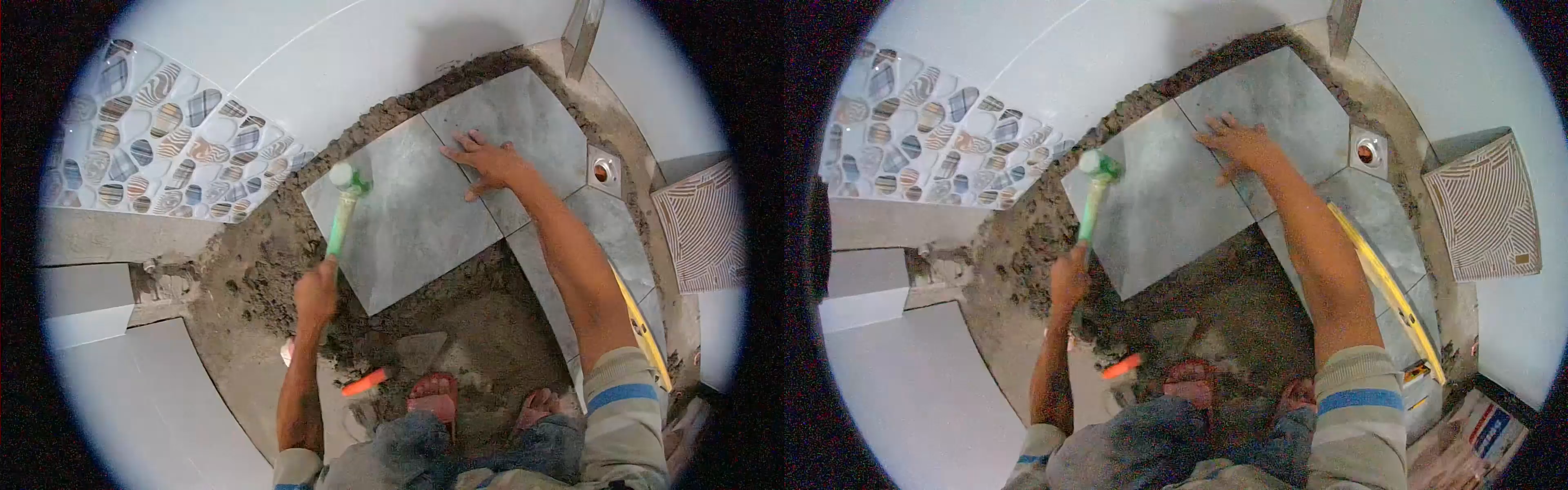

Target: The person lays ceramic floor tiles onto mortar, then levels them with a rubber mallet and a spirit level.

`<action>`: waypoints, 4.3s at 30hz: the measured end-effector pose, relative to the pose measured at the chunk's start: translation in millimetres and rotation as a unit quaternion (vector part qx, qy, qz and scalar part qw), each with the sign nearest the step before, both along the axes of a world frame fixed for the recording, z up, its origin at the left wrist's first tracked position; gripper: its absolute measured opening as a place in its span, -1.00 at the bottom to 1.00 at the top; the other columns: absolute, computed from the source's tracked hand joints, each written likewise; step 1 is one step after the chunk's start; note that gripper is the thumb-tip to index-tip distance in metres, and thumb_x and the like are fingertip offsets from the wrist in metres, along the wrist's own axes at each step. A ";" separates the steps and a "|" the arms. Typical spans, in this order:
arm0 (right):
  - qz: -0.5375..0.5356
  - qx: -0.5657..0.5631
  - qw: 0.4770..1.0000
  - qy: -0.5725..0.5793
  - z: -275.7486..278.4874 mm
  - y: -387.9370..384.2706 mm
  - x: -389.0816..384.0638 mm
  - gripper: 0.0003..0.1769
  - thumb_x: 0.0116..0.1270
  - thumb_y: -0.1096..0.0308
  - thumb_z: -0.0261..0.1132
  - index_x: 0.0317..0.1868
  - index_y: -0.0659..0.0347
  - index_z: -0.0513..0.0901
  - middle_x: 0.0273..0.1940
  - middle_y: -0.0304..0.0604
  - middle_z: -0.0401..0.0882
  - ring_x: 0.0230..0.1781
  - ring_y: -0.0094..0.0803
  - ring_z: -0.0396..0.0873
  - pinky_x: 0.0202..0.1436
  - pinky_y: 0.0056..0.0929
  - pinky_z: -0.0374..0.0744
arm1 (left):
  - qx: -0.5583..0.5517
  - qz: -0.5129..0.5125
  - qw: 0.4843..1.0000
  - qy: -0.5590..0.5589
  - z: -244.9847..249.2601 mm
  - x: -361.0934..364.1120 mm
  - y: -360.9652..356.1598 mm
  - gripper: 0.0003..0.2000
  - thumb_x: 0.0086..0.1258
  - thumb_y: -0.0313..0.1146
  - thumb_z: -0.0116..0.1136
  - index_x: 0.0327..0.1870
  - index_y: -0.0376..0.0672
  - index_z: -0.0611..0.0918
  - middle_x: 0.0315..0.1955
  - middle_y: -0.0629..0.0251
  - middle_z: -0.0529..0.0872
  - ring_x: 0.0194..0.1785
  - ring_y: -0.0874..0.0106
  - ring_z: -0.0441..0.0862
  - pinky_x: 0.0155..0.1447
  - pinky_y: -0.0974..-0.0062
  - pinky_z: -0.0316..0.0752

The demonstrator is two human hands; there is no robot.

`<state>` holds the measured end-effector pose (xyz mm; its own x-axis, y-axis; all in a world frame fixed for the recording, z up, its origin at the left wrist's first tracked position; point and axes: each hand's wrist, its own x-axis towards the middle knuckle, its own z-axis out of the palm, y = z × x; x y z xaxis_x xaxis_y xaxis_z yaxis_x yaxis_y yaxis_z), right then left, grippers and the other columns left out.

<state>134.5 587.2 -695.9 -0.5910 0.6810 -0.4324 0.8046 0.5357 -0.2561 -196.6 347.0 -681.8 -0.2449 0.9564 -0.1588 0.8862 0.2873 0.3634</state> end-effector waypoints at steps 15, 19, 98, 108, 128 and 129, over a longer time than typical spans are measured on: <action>-0.010 0.009 1.000 -0.003 -3.3 4.8 -1.7 0.27 -0.25 -0.02 0.58 0.48 -0.46 0.00 0.56 -0.36 -0.25 0.56 -0.10 -0.26 0.27 0.50 0.12 | 0.112 -0.011 0.991 -0.066 -11.0 23.9 -38.9 -0.51 0.49 0.01 -0.22 -0.21 -0.30 0.59 -0.48 -0.14 0.59 -0.37 -0.16 0.55 -0.35 -0.03 0.36; -0.006 0.028 1.000 0.003 -6.4 2.7 0.0 0.26 -0.22 -0.02 0.58 0.49 -0.47 -0.01 0.56 -0.35 -0.24 0.56 -0.10 -0.24 0.27 0.49 0.13 | 0.000 -0.042 0.998 0.039 -23.6 34.0 -39.9 -0.46 0.51 0.04 -0.32 -0.23 -0.30 0.60 -0.43 -0.19 0.60 -0.30 -0.20 0.56 -0.21 -0.03 0.40; 0.119 0.034 0.992 0.011 -0.5 15.6 -21.3 0.51 -0.49 -0.03 0.64 0.52 -0.12 -0.09 0.56 -0.41 -0.27 0.56 -0.21 -0.20 0.36 0.45 0.01 | -0.063 -0.083 0.994 -0.028 -28.2 62.8 -69.5 -0.60 0.35 -0.01 0.00 -0.33 -0.25 0.57 -0.44 -0.09 0.56 -0.40 -0.13 0.48 -0.21 0.04 0.31; 0.141 0.077 0.986 -0.046 -2.4 19.4 -14.2 0.57 -0.56 0.07 0.69 0.52 -0.12 -0.13 0.56 -0.41 -0.28 0.55 -0.22 -0.17 0.30 0.53 0.10 | -0.010 0.050 0.997 0.055 -15.8 9.2 -21.4 -0.64 0.41 -0.07 0.00 -0.36 -0.26 0.54 -0.56 -0.05 0.48 -0.50 -0.01 0.39 -0.22 0.06 0.28; 0.153 0.073 0.980 -0.107 -4.2 13.9 -21.2 0.62 -0.56 0.03 0.67 0.52 -0.05 -0.21 0.56 -0.32 -0.28 0.55 -0.22 -0.16 0.33 0.49 0.09 | -0.097 -0.021 0.993 0.058 -18.2 35.3 17.6 -0.48 0.46 0.03 -0.22 -0.24 -0.34 0.57 -0.47 -0.21 0.60 -0.28 -0.16 0.57 -0.08 0.01 0.35; 0.158 0.100 0.978 -0.092 -4.6 17.2 -21.8 0.58 -0.56 0.04 0.68 0.52 -0.05 -0.14 0.55 -0.33 -0.22 0.54 -0.21 -0.11 0.31 0.50 0.12 | -0.107 -0.027 0.993 0.041 -15.5 42.3 21.7 -0.48 0.46 0.03 -0.22 -0.24 -0.34 0.57 -0.47 -0.21 0.60 -0.28 -0.16 0.57 -0.08 0.01 0.35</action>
<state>112.7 604.4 -700.5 -0.7102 0.5591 -0.4278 0.6138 0.7894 0.0126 -154.3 368.7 -697.2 -0.2145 0.9148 -0.3421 0.9264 0.3015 0.2255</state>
